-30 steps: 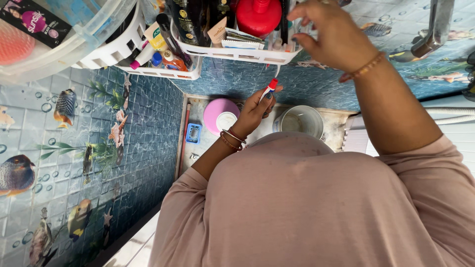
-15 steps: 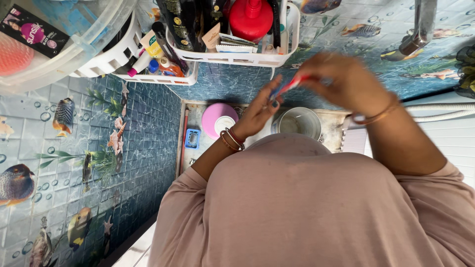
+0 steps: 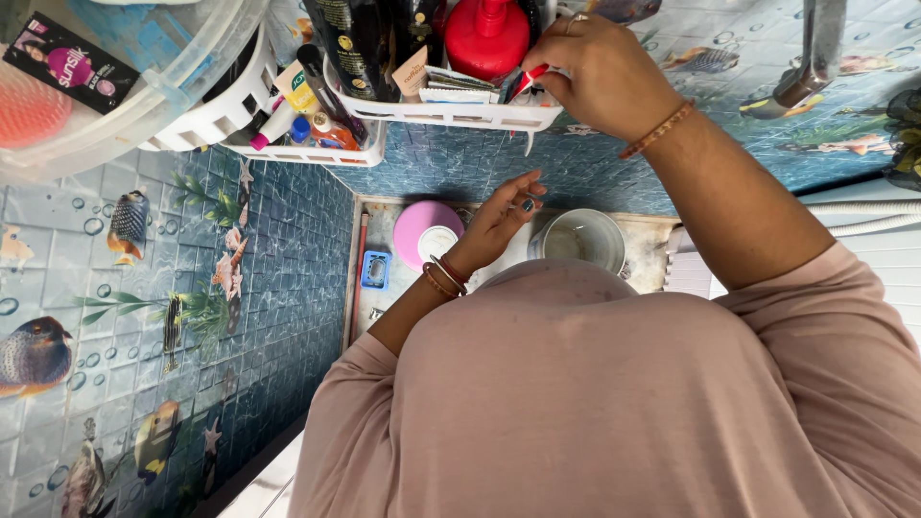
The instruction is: The person organizes bathroom items by picking up a razor, toothbrush, toothpaste, and other toiletries from a wall-mounted rack and placing them on top of a washing machine. They also handle a plastic container and a hairbrush during the process.
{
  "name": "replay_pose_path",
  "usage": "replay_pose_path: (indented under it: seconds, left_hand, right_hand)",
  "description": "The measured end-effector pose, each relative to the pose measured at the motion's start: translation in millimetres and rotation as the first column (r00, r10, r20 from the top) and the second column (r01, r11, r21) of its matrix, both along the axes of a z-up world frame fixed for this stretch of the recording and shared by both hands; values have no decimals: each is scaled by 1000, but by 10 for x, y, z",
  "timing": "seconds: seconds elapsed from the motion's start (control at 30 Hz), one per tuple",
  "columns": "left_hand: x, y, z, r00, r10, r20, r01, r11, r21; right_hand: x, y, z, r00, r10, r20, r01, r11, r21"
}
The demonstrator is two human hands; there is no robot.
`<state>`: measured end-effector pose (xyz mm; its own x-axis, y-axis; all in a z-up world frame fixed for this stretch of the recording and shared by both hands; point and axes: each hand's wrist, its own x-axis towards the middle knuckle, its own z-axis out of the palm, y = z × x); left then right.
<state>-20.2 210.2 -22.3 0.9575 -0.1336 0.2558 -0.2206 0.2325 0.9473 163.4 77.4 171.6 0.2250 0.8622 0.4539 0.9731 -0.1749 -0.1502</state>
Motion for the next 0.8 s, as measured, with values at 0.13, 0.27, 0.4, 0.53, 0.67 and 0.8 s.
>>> replay_pose_path:
  seconds: [0.13,0.27,0.4,0.53,0.67,0.8]
  left_hand:
    - [-28,8,8,1000,6,-21,-6,1000,4]
    - [-52,19,28,998,15,-67,-12,999,43]
    - [-41,24,25,998,15,-63,-12,999,45]
    - [-30,7,8,999,18,-45,-16,998,58]
    - [2,-46,-9,998,28,-51,-23,995,94]
    - [101,-204,-21,999,22,-28,-18,990,143]
  right_hand:
    - [34,78,-179,993,-46,-106,46,999,5]
    - [78,112,-242,978,-62,-197,72,997,43]
    - [61,70,-214,982,-75,-175,84,995,45]
    - [32,-113,-147,971,-43,-234,74,989,125]
    - [-11,-496,-124,973,-84,-213,119,981,155]
    - [-138,-1072,-213,944,-189,-271,238,958,159]
